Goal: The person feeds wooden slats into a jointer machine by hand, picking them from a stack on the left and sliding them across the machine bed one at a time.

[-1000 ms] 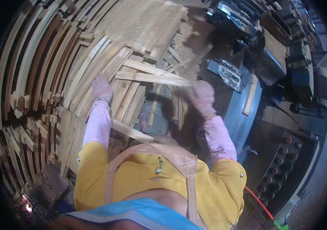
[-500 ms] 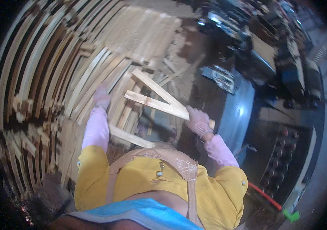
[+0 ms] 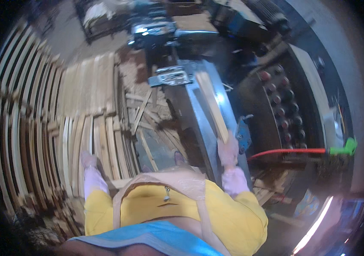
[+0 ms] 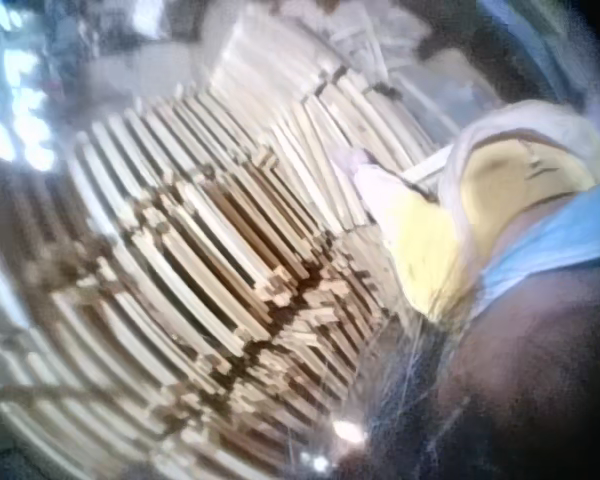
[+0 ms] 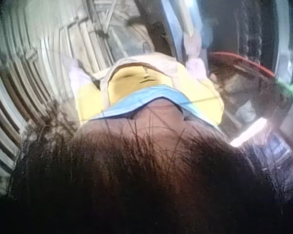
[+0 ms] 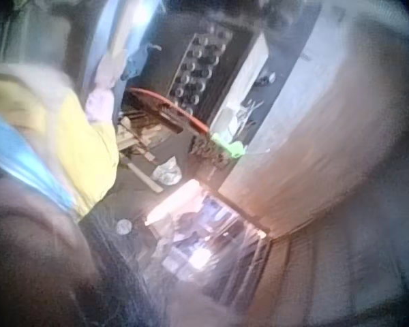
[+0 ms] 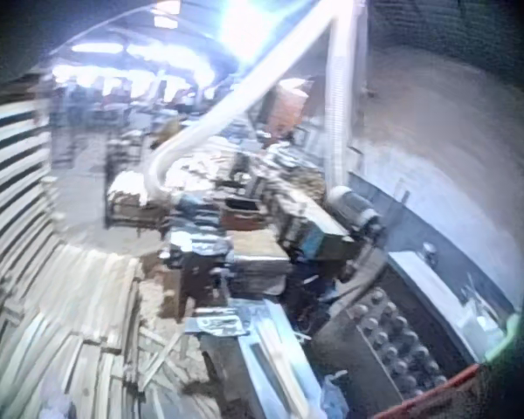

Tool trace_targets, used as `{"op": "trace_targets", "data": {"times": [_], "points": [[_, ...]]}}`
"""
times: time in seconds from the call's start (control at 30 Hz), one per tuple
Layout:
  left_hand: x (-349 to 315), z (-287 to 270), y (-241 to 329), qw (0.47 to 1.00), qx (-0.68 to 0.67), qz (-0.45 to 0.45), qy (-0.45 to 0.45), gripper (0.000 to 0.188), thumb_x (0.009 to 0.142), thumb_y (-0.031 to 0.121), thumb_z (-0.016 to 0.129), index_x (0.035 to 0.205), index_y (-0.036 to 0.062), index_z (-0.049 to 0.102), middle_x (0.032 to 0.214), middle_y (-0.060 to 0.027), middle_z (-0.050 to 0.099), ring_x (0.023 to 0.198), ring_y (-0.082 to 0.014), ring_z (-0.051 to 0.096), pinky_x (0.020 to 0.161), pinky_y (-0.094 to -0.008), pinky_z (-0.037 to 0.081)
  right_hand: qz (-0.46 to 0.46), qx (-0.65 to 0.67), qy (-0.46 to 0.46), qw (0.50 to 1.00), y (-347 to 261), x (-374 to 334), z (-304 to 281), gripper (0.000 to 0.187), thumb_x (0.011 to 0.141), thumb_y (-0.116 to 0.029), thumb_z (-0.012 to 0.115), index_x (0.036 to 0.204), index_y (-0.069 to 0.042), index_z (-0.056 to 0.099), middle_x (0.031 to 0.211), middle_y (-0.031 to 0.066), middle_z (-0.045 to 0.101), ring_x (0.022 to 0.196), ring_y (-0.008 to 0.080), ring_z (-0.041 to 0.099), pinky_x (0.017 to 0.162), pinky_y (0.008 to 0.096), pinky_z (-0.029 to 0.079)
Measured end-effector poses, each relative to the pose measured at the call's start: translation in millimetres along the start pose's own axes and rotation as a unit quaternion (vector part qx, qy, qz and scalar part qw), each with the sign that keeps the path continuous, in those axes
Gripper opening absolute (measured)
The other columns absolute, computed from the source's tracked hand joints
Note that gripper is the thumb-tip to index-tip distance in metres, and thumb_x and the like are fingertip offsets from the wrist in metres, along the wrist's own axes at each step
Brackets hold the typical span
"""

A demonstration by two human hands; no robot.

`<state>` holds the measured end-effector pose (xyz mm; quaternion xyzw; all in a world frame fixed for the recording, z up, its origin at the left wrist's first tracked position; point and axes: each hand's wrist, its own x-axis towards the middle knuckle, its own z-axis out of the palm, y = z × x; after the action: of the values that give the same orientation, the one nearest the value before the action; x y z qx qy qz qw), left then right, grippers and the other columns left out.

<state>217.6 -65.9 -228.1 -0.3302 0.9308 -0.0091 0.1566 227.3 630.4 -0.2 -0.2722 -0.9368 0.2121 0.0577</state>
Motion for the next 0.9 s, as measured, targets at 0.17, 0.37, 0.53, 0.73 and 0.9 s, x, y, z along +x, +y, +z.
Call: {"op": "trace_targets", "data": {"times": [0.17,0.37,0.53,0.73,0.9], "points": [[-16.8,-45.6,50.0,0.972,-0.103,0.167,0.130,0.089,0.082,0.015,0.072,0.159,-0.0052,0.033,0.153,-0.0317,0.049,0.138,-0.0463,0.053,0.118,-0.0437,0.042,0.028,0.113,0.069,0.991,-52.9,133.0,43.7,0.066,0.087,-0.040,0.079,0.142,-0.010,0.056,0.129,0.0210,0.069,0.119,0.0425,0.065,0.100,0.0510,0.050],[-35.9,-96.8,139.8,0.965,-0.236,0.109,-0.048,0.092,0.078,0.004,0.070,0.161,-0.0019,0.031,0.140,-0.0307,0.061,0.124,-0.0398,0.064,0.109,-0.0407,0.049,0.082,0.125,-0.023,0.989,-36.2,129.7,22.6,0.087,0.093,-0.040,0.068,0.164,-0.019,0.024,0.134,0.0256,0.061,0.123,0.0450,0.063,0.102,0.0562,0.050],[8.4,-58.3,138.3,0.967,-0.202,0.155,-0.011,0.099,0.077,0.012,0.075,0.163,-0.0001,0.028,0.153,-0.0299,0.050,0.135,-0.0422,0.056,0.115,-0.0389,0.043,0.045,0.146,-0.077,0.985,8.8,47.6,9.8,0.085,0.090,-0.033,0.067,0.164,-0.018,0.029,0.145,0.0261,0.054,0.128,0.0451,0.058,0.110,0.0533,0.046],[-66.9,-106.7,169.0,0.961,-0.219,0.171,-0.010,0.104,0.075,0.013,0.076,0.164,-0.0001,0.025,0.166,-0.0269,0.034,0.151,-0.0377,0.040,0.125,-0.0330,0.029,0.073,0.166,-0.015,0.983,40.9,21.2,16.9,0.079,0.090,-0.034,0.068,0.160,-0.017,0.037,0.140,0.0212,0.059,0.125,0.0419,0.060,0.106,0.0506,0.050],[-101.1,-140.2,178.1,0.969,-0.216,0.118,-0.015,0.099,0.077,0.011,0.073,0.163,-0.0002,0.027,0.151,-0.0264,0.054,0.136,-0.0337,0.057,0.117,-0.0360,0.040,-0.047,0.168,0.144,0.974,-10.2,159.3,64.4,0.077,0.092,-0.039,0.068,0.158,-0.015,0.038,0.135,0.0219,0.062,0.124,0.0420,0.061,0.104,0.0510,0.051]]}}
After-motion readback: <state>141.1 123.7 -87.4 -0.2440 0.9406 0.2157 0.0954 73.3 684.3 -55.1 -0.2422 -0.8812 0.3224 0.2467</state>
